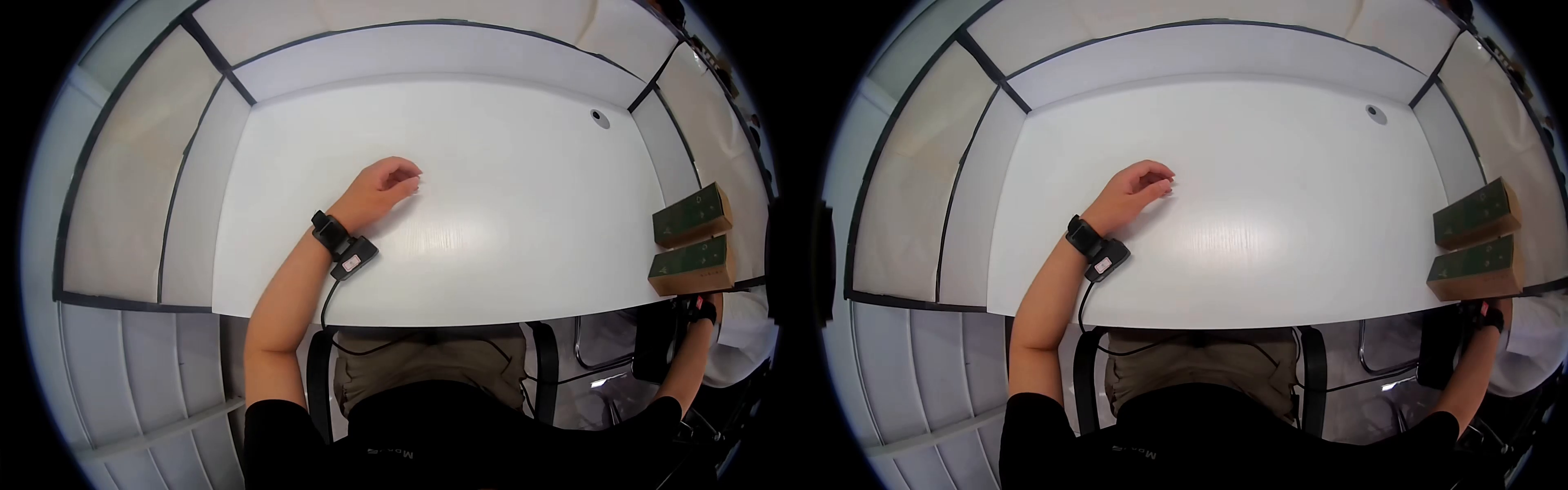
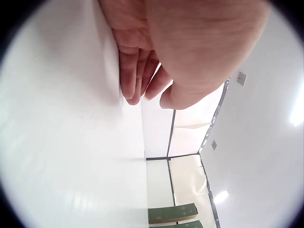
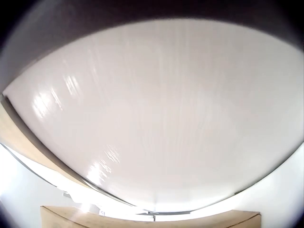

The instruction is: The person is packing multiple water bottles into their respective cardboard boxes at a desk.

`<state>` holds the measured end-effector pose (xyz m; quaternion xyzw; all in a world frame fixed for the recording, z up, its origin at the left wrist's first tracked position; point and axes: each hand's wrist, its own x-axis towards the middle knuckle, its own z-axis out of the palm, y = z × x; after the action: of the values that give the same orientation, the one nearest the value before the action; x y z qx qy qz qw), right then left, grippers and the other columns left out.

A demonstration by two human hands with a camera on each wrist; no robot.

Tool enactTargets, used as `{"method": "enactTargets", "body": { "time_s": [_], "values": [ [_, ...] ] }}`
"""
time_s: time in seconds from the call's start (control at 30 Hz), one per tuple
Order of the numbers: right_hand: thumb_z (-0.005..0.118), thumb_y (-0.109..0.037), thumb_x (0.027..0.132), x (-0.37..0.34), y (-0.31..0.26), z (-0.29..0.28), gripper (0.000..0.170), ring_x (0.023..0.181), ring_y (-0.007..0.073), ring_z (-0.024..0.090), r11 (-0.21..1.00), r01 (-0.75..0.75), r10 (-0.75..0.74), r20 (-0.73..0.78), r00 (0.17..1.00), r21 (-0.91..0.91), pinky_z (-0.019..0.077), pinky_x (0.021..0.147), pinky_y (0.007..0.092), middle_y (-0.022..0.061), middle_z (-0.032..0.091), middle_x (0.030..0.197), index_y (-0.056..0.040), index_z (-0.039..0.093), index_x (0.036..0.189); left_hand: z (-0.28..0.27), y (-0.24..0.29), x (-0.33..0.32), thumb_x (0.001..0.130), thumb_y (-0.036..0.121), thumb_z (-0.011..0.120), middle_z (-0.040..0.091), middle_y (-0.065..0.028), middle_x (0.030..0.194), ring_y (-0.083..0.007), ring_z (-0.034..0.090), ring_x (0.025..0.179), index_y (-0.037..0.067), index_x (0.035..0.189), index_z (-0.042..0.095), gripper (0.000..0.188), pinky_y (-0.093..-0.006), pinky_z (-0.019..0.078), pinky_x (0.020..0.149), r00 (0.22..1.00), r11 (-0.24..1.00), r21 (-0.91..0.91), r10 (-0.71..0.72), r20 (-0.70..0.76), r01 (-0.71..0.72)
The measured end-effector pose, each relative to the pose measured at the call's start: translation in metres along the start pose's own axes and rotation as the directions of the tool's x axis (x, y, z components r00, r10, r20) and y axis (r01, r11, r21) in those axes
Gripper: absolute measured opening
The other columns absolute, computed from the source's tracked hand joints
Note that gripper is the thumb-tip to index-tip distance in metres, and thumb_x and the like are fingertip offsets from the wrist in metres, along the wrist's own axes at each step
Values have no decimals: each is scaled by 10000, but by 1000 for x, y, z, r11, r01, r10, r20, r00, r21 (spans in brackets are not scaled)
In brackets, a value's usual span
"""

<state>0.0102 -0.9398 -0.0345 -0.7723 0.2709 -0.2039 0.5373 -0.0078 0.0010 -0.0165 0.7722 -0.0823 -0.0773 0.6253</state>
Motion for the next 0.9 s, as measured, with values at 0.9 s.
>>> {"method": "enactTargets", "body": {
  "time_s": [0.9],
  "values": [
    [541, -173, 997, -7, 100, -104, 350, 900, 184, 605, 172, 652, -408, 549, 729, -738, 495, 821, 321, 63, 710, 1101, -51, 659, 1302, -2, 1, -1, 1022, 167, 618, 654, -48, 1144, -141, 628, 1067, 25, 1211, 625, 236, -301, 505, 971, 1000, 1000, 29, 5, 31, -6]
  ]
}}
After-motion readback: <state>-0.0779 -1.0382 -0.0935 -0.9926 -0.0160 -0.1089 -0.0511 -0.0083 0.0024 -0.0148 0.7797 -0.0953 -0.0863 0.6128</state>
